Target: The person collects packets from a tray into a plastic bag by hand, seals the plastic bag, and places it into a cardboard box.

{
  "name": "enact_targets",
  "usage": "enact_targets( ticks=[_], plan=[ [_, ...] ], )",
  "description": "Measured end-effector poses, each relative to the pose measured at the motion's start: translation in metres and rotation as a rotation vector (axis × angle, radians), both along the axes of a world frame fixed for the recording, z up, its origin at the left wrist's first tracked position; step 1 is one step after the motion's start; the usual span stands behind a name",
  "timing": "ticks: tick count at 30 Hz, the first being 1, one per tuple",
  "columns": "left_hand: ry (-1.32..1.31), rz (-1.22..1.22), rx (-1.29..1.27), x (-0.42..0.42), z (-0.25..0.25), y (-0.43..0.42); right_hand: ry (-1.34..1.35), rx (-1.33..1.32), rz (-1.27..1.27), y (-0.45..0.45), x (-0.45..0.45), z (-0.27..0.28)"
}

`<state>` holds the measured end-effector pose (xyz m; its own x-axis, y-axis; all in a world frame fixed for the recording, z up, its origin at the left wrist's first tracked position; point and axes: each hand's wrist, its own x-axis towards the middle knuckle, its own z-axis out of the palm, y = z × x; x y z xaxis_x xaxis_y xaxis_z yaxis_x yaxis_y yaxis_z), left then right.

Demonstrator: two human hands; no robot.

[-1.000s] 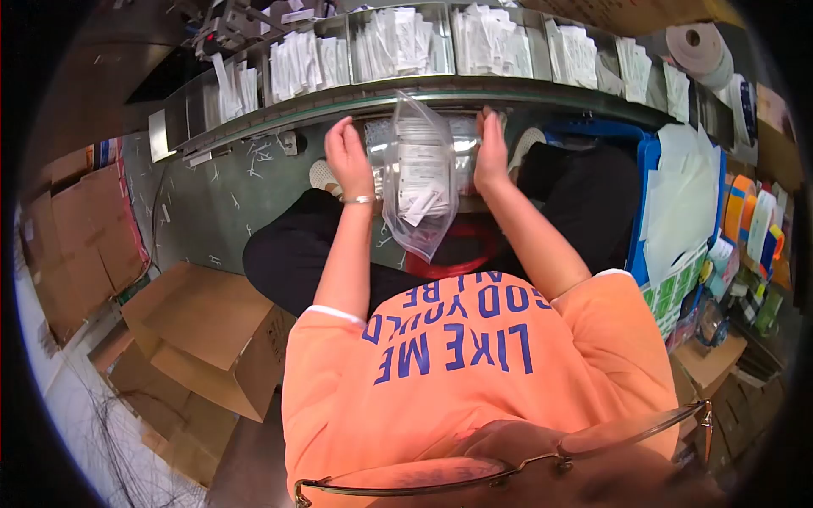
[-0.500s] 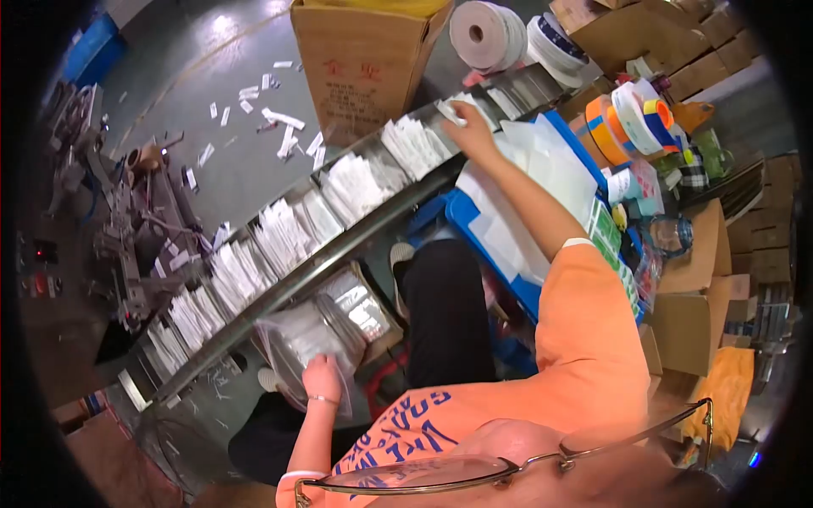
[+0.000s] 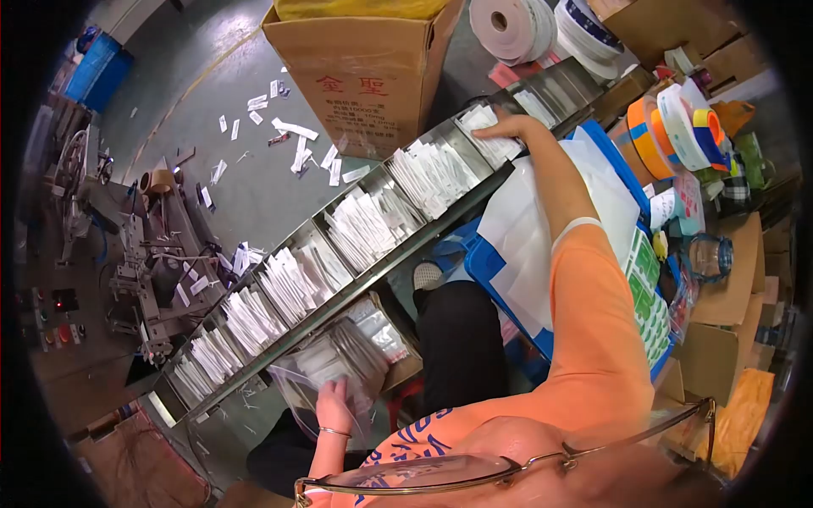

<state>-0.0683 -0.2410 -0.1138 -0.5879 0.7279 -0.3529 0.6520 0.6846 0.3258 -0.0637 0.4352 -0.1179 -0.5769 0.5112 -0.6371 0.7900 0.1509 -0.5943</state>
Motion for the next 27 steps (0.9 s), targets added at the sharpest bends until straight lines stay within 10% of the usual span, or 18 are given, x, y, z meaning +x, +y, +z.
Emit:
enact_targets(
  ticks=[12,18,21,27],
  plan=[
    [-0.109,0.307,0.208,-0.001,0.042,-0.011,0.260,0.220,0.076,-0.036,0.004,0.018],
    [0.371,0.312,0.395,0.005,0.075,-0.033,0.339,0.736,-0.220,0.018,0.026,0.041],
    [0.574,0.356,0.289,0.004,0.084,-0.044,0.796,0.293,-0.314,-0.051,0.027,0.108],
    [0.075,0.597,0.372,-0.002,0.011,-0.093,0.834,-0.454,-0.089,-0.294,0.014,0.142]
  ],
)
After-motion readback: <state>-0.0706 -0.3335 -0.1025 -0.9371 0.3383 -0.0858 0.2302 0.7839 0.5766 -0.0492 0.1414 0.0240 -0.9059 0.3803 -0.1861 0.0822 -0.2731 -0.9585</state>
